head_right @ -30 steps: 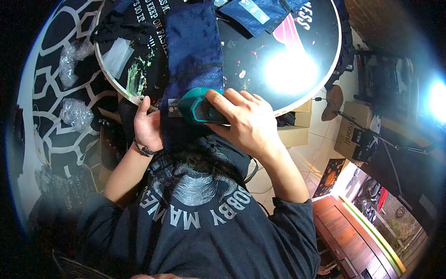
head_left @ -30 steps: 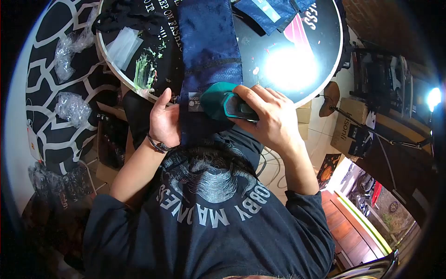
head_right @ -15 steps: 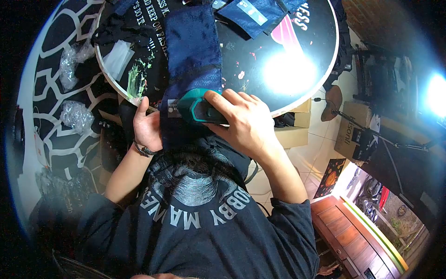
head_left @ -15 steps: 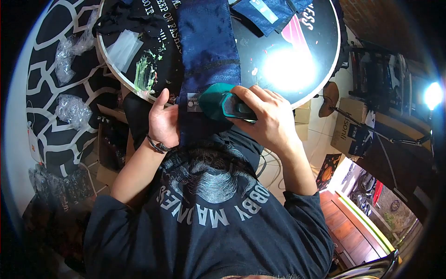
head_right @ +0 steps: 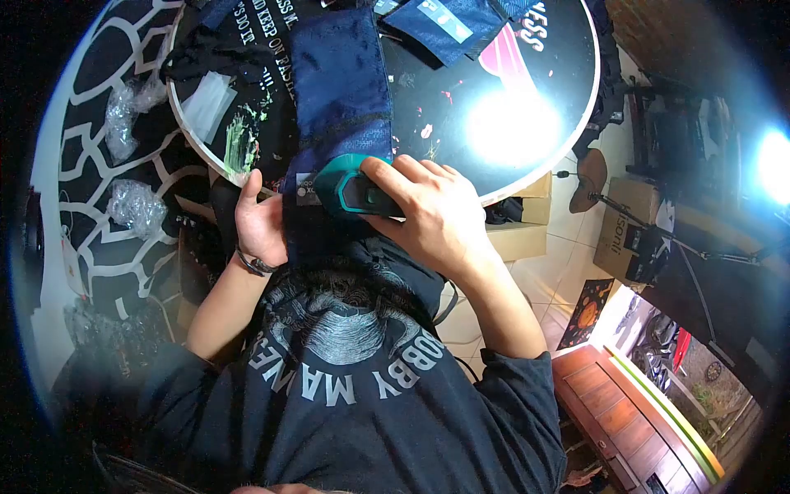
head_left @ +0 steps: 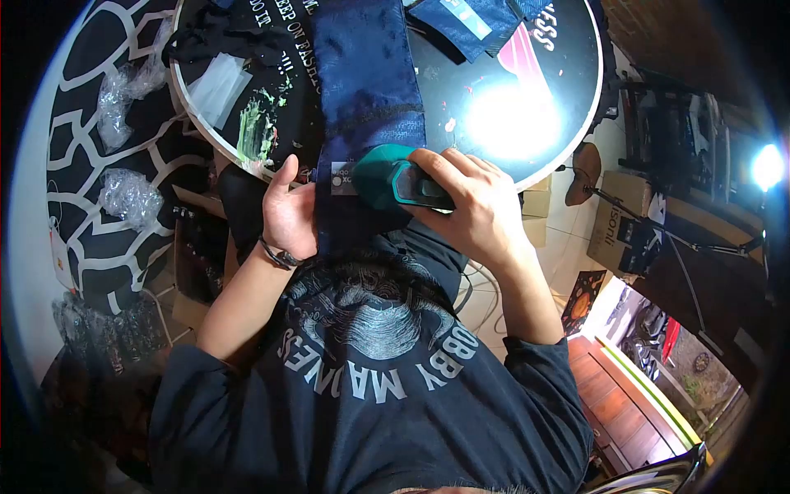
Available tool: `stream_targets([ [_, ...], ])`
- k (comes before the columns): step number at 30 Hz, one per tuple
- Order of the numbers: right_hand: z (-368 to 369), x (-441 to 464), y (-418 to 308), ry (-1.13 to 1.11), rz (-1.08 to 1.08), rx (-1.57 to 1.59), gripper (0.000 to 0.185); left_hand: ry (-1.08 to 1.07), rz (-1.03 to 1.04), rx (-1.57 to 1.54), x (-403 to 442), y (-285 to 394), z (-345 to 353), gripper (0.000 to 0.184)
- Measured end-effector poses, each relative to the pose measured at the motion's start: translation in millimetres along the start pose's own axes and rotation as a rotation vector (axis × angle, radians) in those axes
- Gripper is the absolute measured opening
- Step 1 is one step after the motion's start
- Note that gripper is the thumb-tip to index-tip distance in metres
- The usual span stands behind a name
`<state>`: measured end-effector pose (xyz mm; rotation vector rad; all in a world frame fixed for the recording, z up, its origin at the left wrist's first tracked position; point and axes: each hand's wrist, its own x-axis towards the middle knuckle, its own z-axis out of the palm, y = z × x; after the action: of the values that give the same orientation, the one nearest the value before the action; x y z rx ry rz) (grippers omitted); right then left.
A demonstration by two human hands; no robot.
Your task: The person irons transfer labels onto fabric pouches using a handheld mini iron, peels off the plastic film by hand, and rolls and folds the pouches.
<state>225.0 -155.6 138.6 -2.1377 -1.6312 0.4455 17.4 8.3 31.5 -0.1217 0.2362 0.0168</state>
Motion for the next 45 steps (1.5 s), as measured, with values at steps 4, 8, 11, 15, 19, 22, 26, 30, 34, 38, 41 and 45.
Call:
stream_targets([
  [4,0.6,0.2,0.4,-0.011,0.003,-0.005,0.06,-0.034,-0.008,-0.033,1.0,-0.2,0.3,0.1],
  [8,1.6,0.9,2.5,-0.009,0.006,-0.003,0.059,0.019,-0.003,0.043,1.6,1.2,-1.1,0.102],
  [11,1.2,1.3,2.2,-0.011,0.005,0.0,0.058,0.007,-0.008,0.033,2.7,1.5,-2.2,0.103],
  [15,2.6,1.4,3.4,-0.011,0.007,-0.006,0.057,0.043,0.007,0.052,3.5,0.2,0.4,0.105],
  [19,1.8,2.0,2.9,-0.017,0.013,-0.01,0.057,-0.014,-0.009,-0.002,4.3,-0.2,-0.7,0.105],
  [22,1.0,3.0,2.1,-0.01,0.011,-0.015,0.056,0.003,0.002,0.028,4.9,0.0,0.7,0.105],
  [26,1.8,2.5,2.4,0.014,0.007,-0.002,0.054,-0.006,-0.005,0.012,5.0,2.1,-4.1,0.107],
  [30,-3.2,2.3,-1.7,0.021,0.004,0.025,0.053,0.071,-0.033,-0.005,4.4,1.3,-0.1,0.112],
  [34,-2.9,3.6,-8.5,0.045,-0.029,0.03,0.053,-0.025,-0.076,-0.084,2.0,1.9,-6.7,0.115],
  [38,-0.2,7.2,-11.0,-0.015,-0.045,-0.004,0.058,-0.101,-0.042,-0.098,0.1,-0.6,-7.7,0.117],
  [41,2.3,8.2,-12.1,-0.053,-0.038,-0.021,0.06,-0.062,-0.011,-0.064,-2.5,-0.6,-7.4,0.118],
  [45,6.4,7.2,-8.8,-0.05,-0.024,-0.008,0.06,0.023,0.001,-0.016,-3.4,0.1,-4.2,0.122],
])
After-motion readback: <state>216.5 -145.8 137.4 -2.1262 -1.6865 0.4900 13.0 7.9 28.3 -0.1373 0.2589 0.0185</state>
